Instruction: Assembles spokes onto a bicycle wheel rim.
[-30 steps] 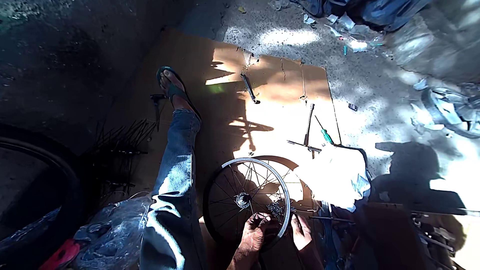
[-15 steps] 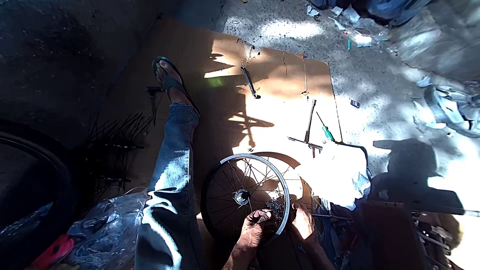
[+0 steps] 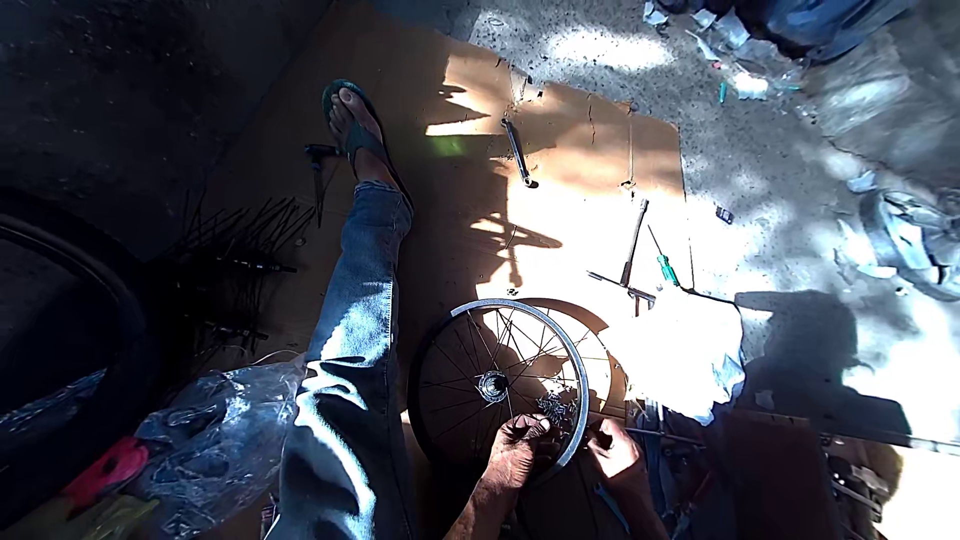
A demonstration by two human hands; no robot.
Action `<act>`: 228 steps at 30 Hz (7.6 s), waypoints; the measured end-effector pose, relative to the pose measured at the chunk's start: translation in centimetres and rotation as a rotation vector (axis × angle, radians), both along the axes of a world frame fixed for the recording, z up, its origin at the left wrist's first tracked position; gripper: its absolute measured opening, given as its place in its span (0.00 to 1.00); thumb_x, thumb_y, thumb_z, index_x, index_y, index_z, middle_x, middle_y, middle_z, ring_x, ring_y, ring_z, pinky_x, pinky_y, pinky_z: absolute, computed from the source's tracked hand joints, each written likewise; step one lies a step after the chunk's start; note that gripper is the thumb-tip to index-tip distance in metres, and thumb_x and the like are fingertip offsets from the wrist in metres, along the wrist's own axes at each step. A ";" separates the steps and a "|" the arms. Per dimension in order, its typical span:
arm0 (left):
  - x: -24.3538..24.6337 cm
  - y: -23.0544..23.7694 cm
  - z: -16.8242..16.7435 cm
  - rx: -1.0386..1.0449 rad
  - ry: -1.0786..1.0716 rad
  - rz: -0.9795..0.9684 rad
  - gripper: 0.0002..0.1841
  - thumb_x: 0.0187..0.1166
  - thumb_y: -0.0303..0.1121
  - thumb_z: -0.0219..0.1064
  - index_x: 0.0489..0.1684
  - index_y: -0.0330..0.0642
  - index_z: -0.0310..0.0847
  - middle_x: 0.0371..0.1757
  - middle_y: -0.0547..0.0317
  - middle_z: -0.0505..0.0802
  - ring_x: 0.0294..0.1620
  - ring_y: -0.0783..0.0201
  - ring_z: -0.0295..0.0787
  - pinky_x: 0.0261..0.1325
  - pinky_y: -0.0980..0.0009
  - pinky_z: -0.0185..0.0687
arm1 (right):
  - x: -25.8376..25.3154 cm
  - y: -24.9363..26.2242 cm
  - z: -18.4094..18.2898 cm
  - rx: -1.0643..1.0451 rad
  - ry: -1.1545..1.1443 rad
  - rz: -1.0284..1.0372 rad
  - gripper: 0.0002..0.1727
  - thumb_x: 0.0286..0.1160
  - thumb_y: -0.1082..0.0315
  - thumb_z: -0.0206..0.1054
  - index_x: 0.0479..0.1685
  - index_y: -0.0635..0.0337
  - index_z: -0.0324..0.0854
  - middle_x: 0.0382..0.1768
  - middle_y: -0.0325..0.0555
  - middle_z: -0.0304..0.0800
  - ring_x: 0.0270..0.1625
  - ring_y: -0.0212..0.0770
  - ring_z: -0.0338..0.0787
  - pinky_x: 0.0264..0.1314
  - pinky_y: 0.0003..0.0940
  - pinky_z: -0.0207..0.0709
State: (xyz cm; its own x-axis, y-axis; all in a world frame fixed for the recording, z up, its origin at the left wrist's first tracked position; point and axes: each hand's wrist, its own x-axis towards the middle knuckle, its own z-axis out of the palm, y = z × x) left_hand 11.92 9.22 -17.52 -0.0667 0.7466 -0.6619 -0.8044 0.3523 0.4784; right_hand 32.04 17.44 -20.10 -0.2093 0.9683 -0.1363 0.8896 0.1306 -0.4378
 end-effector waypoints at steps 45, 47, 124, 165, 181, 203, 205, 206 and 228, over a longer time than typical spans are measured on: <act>-0.5 -0.2 0.5 -0.034 0.051 -0.040 0.10 0.87 0.26 0.63 0.54 0.27 0.83 0.49 0.36 0.96 0.44 0.45 0.98 0.50 0.54 0.95 | -3.0 -4.6 0.7 -0.002 0.830 -0.041 0.08 0.63 0.76 0.72 0.41 0.66 0.90 0.43 0.45 0.93 0.43 0.31 0.93 0.48 0.24 0.90; -0.7 -0.3 0.4 -0.016 0.043 -0.035 0.10 0.85 0.24 0.63 0.56 0.26 0.83 0.50 0.34 0.95 0.46 0.44 0.97 0.51 0.52 0.95 | -3.2 -4.2 0.6 0.037 0.799 0.005 0.08 0.65 0.74 0.72 0.41 0.66 0.90 0.44 0.46 0.92 0.45 0.31 0.93 0.48 0.23 0.90; -2.7 5.0 4.5 0.478 1.420 -1.424 0.19 0.90 0.37 0.51 0.66 0.36 0.81 0.71 0.41 0.84 0.77 0.43 0.77 0.77 0.46 0.74 | -3.2 -4.1 1.0 -0.149 0.743 -0.017 0.13 0.69 0.73 0.73 0.51 0.65 0.90 0.49 0.47 0.94 0.43 0.33 0.94 0.50 0.30 0.91; -0.2 1.1 1.5 -0.083 0.810 -0.485 0.13 0.88 0.41 0.61 0.45 0.42 0.89 0.37 0.59 0.94 0.41 0.65 0.91 0.54 0.62 0.85 | -2.2 1.2 -0.2 -0.102 -0.273 0.033 0.17 0.84 0.66 0.58 0.59 0.62 0.88 0.61 0.61 0.90 0.65 0.59 0.90 0.69 0.54 0.81; 1.6 0.9 0.2 -0.071 0.715 -0.263 0.13 0.86 0.39 0.65 0.46 0.39 0.90 0.40 0.57 0.95 0.43 0.67 0.93 0.57 0.65 0.87 | -1.7 -3.6 2.8 -0.163 0.713 -0.162 0.11 0.78 0.69 0.66 0.50 0.64 0.91 0.44 0.43 0.96 0.46 0.31 0.94 0.52 0.27 0.89; 3.8 -0.6 -1.2 -0.014 0.719 -0.168 0.13 0.87 0.39 0.61 0.44 0.39 0.86 0.34 0.58 0.91 0.37 0.67 0.89 0.49 0.66 0.87 | -3.4 -7.8 3.0 -0.440 1.004 -0.473 0.09 0.78 0.78 0.66 0.51 0.70 0.88 0.44 0.53 0.95 0.44 0.43 0.95 0.51 0.40 0.92; 3.9 -0.7 -1.3 -0.010 0.722 -0.164 0.13 0.87 0.39 0.61 0.44 0.39 0.86 0.33 0.59 0.91 0.36 0.68 0.89 0.48 0.66 0.87 | -3.3 -7.9 3.0 -0.440 0.996 -0.475 0.09 0.77 0.77 0.67 0.51 0.71 0.87 0.44 0.54 0.95 0.43 0.44 0.95 0.50 0.40 0.92; 3.9 -0.7 -1.4 -0.008 0.720 -0.161 0.13 0.87 0.39 0.61 0.44 0.39 0.86 0.33 0.59 0.91 0.35 0.68 0.88 0.47 0.67 0.86 | -3.2 -7.8 2.9 -0.438 0.992 -0.457 0.09 0.77 0.77 0.68 0.51 0.70 0.88 0.44 0.54 0.95 0.43 0.44 0.95 0.50 0.40 0.92; 3.5 -0.8 -1.6 0.078 0.596 -0.033 0.11 0.85 0.33 0.63 0.37 0.36 0.85 0.29 0.60 0.89 0.30 0.71 0.86 0.41 0.72 0.85 | -3.2 -6.7 3.3 -0.435 0.836 -0.368 0.12 0.75 0.74 0.64 0.51 0.69 0.88 0.44 0.53 0.95 0.44 0.45 0.95 0.49 0.40 0.92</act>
State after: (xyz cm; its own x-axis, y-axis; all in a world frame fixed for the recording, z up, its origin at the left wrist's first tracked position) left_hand 15.39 8.46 -19.10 -0.3852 0.7996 -0.4607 -0.3788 0.3182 0.8690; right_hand 28.81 10.70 -16.83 -0.0974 0.8930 -0.4394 0.2287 -0.4096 -0.8831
